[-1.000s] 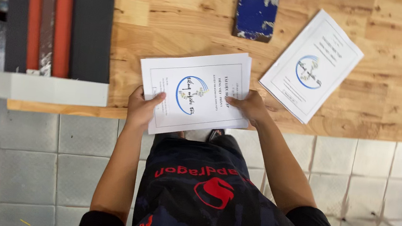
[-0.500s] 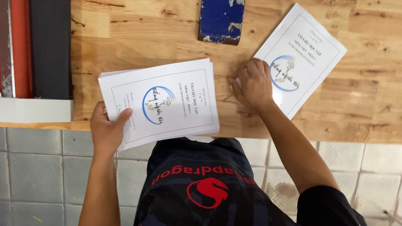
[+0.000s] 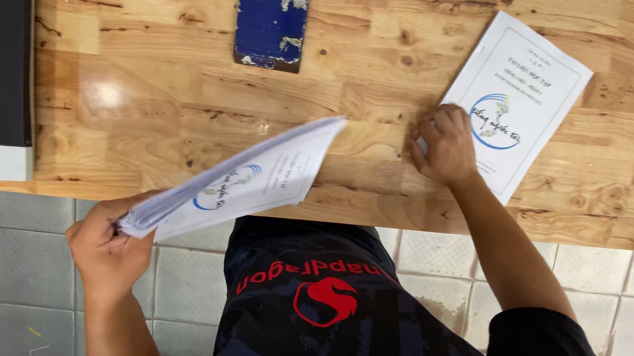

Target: The person aligns a stack of printed papers on a wooden table, uses a hammer to press the spine, and then operates a binding machine to staple the documents. The person handles the paper stack and a hammer, then places the stack into a binding machine.

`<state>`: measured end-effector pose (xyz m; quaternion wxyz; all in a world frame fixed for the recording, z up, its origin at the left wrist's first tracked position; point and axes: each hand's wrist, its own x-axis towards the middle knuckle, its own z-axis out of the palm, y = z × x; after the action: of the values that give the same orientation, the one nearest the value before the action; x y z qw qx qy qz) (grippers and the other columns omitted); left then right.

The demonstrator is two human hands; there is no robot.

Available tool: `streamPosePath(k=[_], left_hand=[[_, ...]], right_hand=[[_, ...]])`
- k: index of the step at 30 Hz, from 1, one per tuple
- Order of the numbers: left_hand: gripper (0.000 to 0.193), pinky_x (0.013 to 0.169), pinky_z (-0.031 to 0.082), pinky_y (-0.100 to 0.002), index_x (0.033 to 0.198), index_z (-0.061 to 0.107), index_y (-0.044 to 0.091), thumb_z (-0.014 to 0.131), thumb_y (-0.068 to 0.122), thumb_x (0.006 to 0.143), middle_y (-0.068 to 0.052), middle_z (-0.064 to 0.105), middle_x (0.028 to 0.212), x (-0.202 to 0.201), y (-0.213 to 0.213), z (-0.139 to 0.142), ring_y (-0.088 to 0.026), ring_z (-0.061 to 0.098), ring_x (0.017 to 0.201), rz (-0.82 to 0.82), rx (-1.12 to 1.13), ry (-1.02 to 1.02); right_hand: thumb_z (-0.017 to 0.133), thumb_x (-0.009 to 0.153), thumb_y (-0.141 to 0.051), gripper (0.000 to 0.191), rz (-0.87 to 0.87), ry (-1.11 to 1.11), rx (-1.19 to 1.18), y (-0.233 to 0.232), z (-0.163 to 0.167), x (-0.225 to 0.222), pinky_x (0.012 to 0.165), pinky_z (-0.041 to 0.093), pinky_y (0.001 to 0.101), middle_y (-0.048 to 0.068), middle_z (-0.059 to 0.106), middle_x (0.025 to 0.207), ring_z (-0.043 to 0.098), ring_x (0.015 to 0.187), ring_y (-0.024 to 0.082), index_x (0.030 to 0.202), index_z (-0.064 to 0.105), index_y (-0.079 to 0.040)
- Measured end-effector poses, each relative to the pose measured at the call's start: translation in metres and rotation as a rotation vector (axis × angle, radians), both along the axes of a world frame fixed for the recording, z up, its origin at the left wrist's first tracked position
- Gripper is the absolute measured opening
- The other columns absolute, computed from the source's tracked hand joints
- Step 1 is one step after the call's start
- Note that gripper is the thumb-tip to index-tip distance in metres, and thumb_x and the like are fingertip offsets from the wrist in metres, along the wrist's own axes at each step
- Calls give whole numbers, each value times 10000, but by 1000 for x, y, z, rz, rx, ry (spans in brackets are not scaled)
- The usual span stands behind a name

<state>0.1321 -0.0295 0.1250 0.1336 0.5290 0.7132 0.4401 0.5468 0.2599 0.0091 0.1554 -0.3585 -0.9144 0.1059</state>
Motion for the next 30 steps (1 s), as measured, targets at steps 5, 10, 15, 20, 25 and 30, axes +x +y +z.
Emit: streamPosePath(k=[5,10,15,20,25,30], left_hand=[[258,867,606,-283,1053,638,-2,847,-10,900,-145,766,1066,34,28,-8,-163,739,967,27,56,-284],[324,921,579,-286,1157,685,-33,829,-46,867,-110,731,1117,49,78,-69,-144,704,1010,18,153,-686],[341,989,565,-315,1199,635,-40,817,-52,911,-121,709,1164,63,103,-118,-158,683,1074,102,193,-695],[326,1056,518,-334,1192,639,-21,781,-40,900,-77,691,1245,61,115,-124,-156,655,1154,40,217,-816],[544,1063,488,-329,1264,531,76,792,-44,802,-89,660,1285,48,122,-117,-151,611,1243,-48,168,-905],[327,1002,575,-383,1205,682,-37,821,-69,910,-165,726,1184,46,129,-113,-237,691,1115,69,64,-823]], right_hand=[[899,692,-358,914,32,524,-631,-8,29,-5,1108,379,506,233,506,1411,457,1342,346,1349,458,101],[833,816,-123,339,-305,680,-1070,-20,22,-40,902,621,367,178,781,1073,745,980,237,1108,739,20],[769,933,26,176,-267,792,-710,-32,13,-54,820,592,303,137,779,1027,722,917,173,1103,731,47],[772,886,49,351,-193,958,-761,-30,2,-72,936,576,306,113,722,1109,705,1042,158,1194,604,22],[802,847,111,321,-180,1032,-796,-22,-7,-83,929,567,327,120,714,1064,690,1011,173,1100,625,24],[794,875,100,280,-235,1027,-834,-21,-4,-87,974,577,342,122,736,1055,706,1035,187,1098,643,23]])
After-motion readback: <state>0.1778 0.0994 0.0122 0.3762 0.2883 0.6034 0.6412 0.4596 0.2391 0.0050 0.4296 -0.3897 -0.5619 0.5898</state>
